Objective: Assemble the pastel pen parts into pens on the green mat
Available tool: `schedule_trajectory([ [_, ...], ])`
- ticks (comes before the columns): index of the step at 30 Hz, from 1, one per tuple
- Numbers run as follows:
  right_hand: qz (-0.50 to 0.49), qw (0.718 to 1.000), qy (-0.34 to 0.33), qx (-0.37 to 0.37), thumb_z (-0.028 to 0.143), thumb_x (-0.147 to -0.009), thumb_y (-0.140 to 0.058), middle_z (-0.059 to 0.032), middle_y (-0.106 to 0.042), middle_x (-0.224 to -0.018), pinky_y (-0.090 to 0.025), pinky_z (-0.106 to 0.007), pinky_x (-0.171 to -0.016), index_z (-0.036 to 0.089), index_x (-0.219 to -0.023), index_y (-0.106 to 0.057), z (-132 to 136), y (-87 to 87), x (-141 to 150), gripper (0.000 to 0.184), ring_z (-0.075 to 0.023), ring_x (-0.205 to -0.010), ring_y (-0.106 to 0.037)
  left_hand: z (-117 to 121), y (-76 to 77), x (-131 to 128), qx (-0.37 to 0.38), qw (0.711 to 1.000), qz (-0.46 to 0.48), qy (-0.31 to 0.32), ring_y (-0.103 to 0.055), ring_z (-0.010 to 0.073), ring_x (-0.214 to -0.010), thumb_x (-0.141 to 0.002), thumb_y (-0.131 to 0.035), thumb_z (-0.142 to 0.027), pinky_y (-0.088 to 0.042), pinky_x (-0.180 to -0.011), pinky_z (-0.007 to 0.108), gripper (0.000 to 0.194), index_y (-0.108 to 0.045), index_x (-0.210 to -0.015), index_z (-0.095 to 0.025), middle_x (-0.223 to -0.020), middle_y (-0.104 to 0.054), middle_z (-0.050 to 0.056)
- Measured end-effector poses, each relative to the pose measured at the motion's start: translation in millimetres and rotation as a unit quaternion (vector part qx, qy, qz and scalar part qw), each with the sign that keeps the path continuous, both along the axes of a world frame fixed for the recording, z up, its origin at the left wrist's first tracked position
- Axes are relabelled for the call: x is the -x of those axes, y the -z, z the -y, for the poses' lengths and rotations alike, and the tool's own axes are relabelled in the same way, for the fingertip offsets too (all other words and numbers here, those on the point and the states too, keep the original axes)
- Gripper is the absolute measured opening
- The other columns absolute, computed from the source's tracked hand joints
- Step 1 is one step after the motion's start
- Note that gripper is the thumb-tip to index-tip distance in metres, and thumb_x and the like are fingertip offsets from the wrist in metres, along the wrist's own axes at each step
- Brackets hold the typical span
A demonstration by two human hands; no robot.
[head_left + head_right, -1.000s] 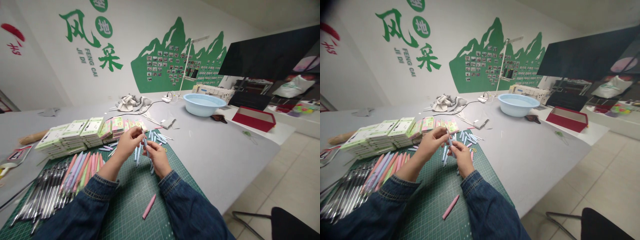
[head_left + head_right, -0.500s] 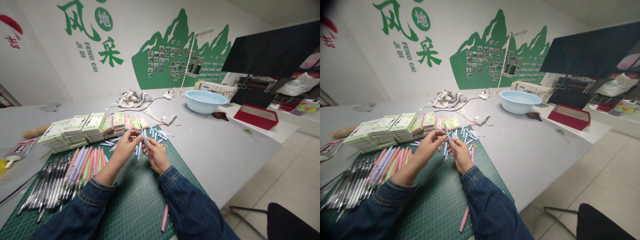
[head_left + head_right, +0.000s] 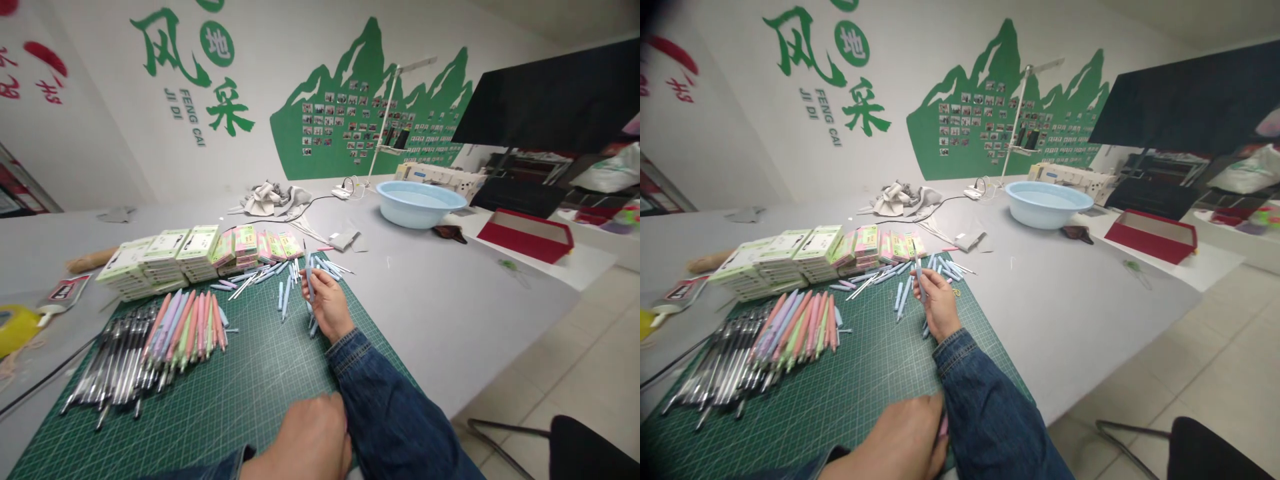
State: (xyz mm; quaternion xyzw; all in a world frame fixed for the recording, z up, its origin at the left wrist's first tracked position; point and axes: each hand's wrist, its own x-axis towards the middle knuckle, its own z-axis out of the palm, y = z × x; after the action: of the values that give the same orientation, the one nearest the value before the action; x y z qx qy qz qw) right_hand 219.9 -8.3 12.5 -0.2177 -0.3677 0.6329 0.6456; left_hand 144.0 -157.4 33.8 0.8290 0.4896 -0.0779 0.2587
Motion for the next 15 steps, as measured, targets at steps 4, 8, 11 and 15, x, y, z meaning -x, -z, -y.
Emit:
schedule_trajectory([
  [4, -0.002, 1.000, -0.003, 0.001, 0.027, -0.078, -0.065, -0.0014, -0.059, -0.076, -0.038, -0.021, -0.056, 0.018, -0.089, -0.070, 1, -1.1, 0, 0.015, -0.0092, -0.064, -0.049, -5, -2.5, 12, -0.017, 0.999, -0.023, -0.036, -0.068, 0.0287, -0.079, -0.087, -0.037, -0.030, -0.052, -0.069, 0.038, 0.030, -0.064, -0.092, -0.016, -0.087, -0.070, 0.014],
  [8, 0.000, 1.000, 0.001, 0.008, 0.028, -0.076, -0.066, -0.0016, -0.060, -0.076, -0.039, -0.022, -0.056, 0.018, -0.089, -0.070, 2, -1.5, 1, 0.016, -0.0096, -0.063, -0.050, -2, -0.5, 16, -0.039, 0.999, 0.026, -0.027, -0.067, 0.0261, -0.077, -0.084, -0.042, -0.025, -0.052, -0.067, 0.036, 0.023, -0.060, -0.095, -0.017, -0.090, -0.068, 0.012],
  [11, -0.002, 1.000, 0.001, 0.010, 0.028, -0.076, -0.066, -0.0015, -0.059, -0.075, -0.039, -0.022, -0.056, 0.018, -0.089, -0.070, 0, -0.4, 1, 0.017, -0.0093, -0.063, -0.049, 1, 0.7, 7, -0.028, 0.998, 0.051, -0.018, -0.067, 0.0259, -0.079, -0.083, -0.042, -0.026, -0.052, -0.068, 0.036, 0.025, -0.057, -0.102, -0.017, -0.094, -0.067, 0.012],
  [15, -0.002, 1.000, 0.000, 0.011, 0.027, -0.077, -0.065, -0.0014, -0.058, -0.074, -0.038, -0.021, -0.056, 0.017, -0.090, -0.070, -1, 1.7, 0, 0.017, -0.0087, -0.063, -0.049, 2, 3.8, -10, 0.026, 1.000, 0.017, -0.003, -0.067, 0.0302, -0.085, -0.076, -0.052, -0.024, -0.053, -0.069, 0.038, 0.036, -0.053, -0.111, -0.014, -0.102, -0.066, 0.015],
])
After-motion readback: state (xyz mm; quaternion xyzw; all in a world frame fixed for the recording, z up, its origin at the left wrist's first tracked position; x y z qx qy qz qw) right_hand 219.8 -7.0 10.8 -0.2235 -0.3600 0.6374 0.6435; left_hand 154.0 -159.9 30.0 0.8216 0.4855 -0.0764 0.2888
